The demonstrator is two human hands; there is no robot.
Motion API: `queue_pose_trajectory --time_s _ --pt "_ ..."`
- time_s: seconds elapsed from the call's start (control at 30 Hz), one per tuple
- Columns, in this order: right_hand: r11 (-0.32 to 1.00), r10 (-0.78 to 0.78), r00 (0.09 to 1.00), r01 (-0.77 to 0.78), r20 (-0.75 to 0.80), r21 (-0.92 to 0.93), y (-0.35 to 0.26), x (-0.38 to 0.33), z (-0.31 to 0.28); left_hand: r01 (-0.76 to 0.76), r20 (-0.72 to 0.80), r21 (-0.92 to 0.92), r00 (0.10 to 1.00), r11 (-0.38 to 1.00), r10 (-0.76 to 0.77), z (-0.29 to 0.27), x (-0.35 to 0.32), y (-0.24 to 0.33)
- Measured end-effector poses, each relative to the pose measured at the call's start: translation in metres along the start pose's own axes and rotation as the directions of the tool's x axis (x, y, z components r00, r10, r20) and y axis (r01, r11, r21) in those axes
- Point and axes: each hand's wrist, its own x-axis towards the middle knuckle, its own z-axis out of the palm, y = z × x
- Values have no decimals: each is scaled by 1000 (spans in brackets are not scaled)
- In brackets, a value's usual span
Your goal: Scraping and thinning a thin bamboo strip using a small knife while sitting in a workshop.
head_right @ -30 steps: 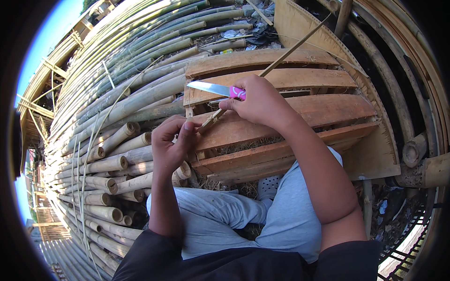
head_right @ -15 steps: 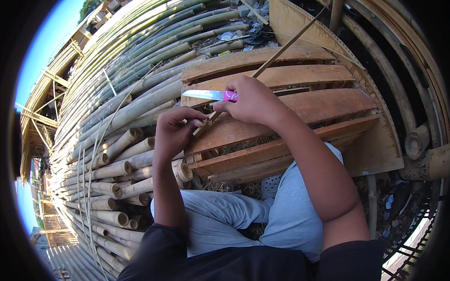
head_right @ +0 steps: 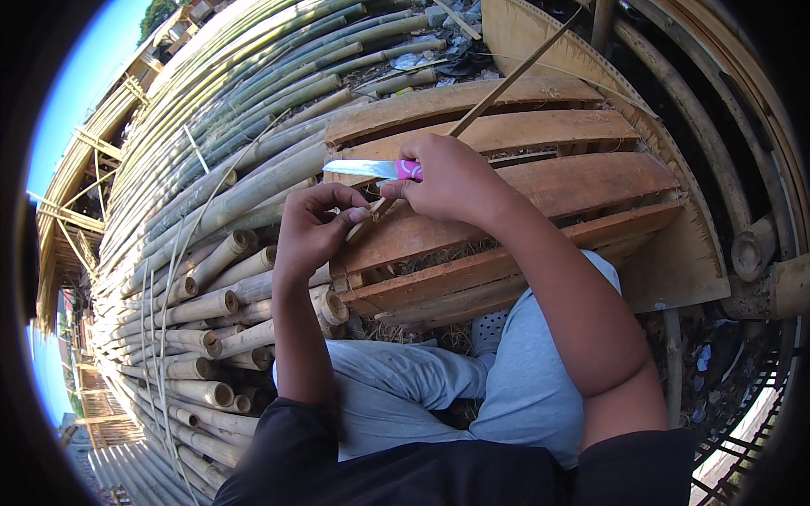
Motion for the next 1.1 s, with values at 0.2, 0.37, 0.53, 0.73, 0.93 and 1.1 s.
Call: queue_pose_trajectory --time_s 0.2,0.37,0.53,0.73,0.93,1.1 --pt "1000 -21 1000 21 -22 21 3 2 5 -37 -17 12 999 999 37 3 0 7" --pt "999 -26 999 27 -28 24 2 1 7 -76 2 74 997 994 76 -2 -1 7" --pt "996 -37 999 40 -36 74 5 2 12 -87 10 79 996 993 87 -1 -1 9" --pt "1000 -19 999 19 31 1 -4 0 9 -124 48 147 992 981 118 3 -2 13" --pt "992 -38 999 35 21 120 6 4 15 -163 40 219 987 962 158 9 -4 11" --pt "983 -39 999 34 26 180 8 6 16 -138 -70 147 986 979 150 13 -6 0"
